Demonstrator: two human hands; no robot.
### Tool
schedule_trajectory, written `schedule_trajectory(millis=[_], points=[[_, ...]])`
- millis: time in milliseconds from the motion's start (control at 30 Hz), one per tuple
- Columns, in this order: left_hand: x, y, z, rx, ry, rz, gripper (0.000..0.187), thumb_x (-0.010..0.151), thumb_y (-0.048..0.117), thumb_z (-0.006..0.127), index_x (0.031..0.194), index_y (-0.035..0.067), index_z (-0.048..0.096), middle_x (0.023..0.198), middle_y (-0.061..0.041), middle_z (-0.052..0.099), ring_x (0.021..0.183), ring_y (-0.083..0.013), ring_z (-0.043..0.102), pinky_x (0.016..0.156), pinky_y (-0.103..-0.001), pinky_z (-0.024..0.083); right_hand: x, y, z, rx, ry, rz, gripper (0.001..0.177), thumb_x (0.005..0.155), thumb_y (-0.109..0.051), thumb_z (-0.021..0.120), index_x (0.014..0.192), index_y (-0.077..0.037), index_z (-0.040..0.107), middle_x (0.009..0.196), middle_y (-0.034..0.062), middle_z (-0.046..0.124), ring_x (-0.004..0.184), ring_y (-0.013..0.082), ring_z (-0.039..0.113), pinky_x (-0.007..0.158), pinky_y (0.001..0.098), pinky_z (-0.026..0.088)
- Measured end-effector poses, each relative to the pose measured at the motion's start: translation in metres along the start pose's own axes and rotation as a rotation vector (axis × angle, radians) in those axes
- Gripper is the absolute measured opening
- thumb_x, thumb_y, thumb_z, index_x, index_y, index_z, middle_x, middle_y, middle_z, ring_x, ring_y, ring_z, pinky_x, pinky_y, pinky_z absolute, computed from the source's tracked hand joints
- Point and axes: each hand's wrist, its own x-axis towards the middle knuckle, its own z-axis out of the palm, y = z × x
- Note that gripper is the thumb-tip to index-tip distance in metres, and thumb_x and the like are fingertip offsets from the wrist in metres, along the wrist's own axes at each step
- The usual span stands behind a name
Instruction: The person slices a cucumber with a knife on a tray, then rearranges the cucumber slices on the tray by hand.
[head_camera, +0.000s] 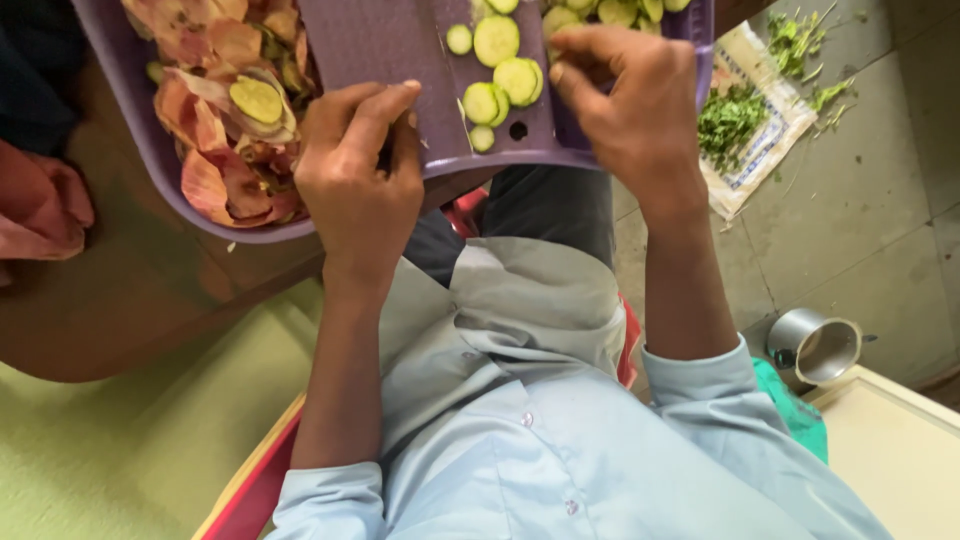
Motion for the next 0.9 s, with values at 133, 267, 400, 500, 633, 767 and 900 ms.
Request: schedule_trajectory(millis=[133,267,400,500,633,767,900], points=[[0.003,0.0,-0.001,-0.016,-0.017,0.0,0.03,0.094,-0.005,0.078,0.12,0.01,0.074,0.113,-0.008,0.068,0.103,-0.027,0.069,0.09,-0.038,0.057,0.002,-0.001,-0.001,0.027,0.131,-0.025,0.021,0.096,0.002,0.071,0.117,0.004,0.076,0.099,0.0129,0.081,0.089,0.0128,0.08,0.08,0.0266,0.062],[0.002,0.001,0.0,-0.028,-0.017,-0.005,0.03,0.097,-0.004,0.079,0.122,0.01,0.073,0.114,-0.008,0.069,0.099,-0.0253,0.07,0.087,-0.036,0.058,0.0,-0.017,-0.013,0.078,0.225,-0.05,0.014,0.096,0.002,0.071,0.109,0.005,0.076,0.093,0.0143,0.078,0.078,0.0119,0.074,0.071,0.0255,0.058],[0.001,0.002,0.001,0.006,-0.023,-0.012,0.029,0.097,-0.004,0.08,0.121,0.01,0.074,0.112,-0.008,0.069,0.102,-0.0269,0.07,0.085,-0.036,0.057,0.004,-0.021,-0.009,0.099,0.134,-0.004,0.018,0.096,0.0,0.072,0.112,0.001,0.08,0.093,0.0112,0.08,0.078,0.0127,0.075,0.073,0.0261,0.058],[0.002,0.003,0.001,0.003,-0.027,-0.016,0.028,0.098,-0.004,0.079,0.122,0.01,0.074,0.113,-0.007,0.069,0.101,-0.0258,0.07,0.085,-0.035,0.057,0.009,-0.023,0.006,-0.016,0.095,-0.054,0.019,0.093,-0.006,0.077,0.11,0.0,0.08,0.093,0.0119,0.079,0.077,0.0167,0.075,0.073,0.0288,0.058],[0.0,0.001,0.0,-0.016,-0.014,-0.007,0.029,0.097,-0.004,0.078,0.121,0.01,0.073,0.114,-0.007,0.069,0.102,-0.026,0.07,0.087,-0.035,0.058,0.007,-0.038,0.007,-0.004,0.047,0.021,0.027,0.096,-0.021,0.083,0.11,0.0,0.075,0.098,0.0161,0.074,0.082,0.025,0.074,0.074,0.0347,0.056],[0.0,0.001,0.003,-0.019,-0.019,-0.011,0.028,0.097,-0.005,0.078,0.12,0.01,0.074,0.112,-0.007,0.069,0.103,-0.0266,0.069,0.087,-0.035,0.058,0.0,-0.057,0.019,-0.326,0.052,-0.056,0.054,0.086,-0.038,0.093,0.119,-0.001,0.073,0.111,0.0186,0.066,0.098,0.0369,0.066,0.08,0.045,0.052],[0.003,0.001,0.001,-0.01,-0.015,-0.004,0.031,0.096,-0.006,0.076,0.121,0.011,0.073,0.114,-0.007,0.069,0.1,-0.0252,0.07,0.088,-0.036,0.058,-0.004,-0.06,0.021,-0.342,0.019,-0.003,0.052,0.089,-0.036,0.09,0.125,-0.005,0.071,0.12,0.0141,0.061,0.107,0.0354,0.063,0.085,0.046,0.051]])
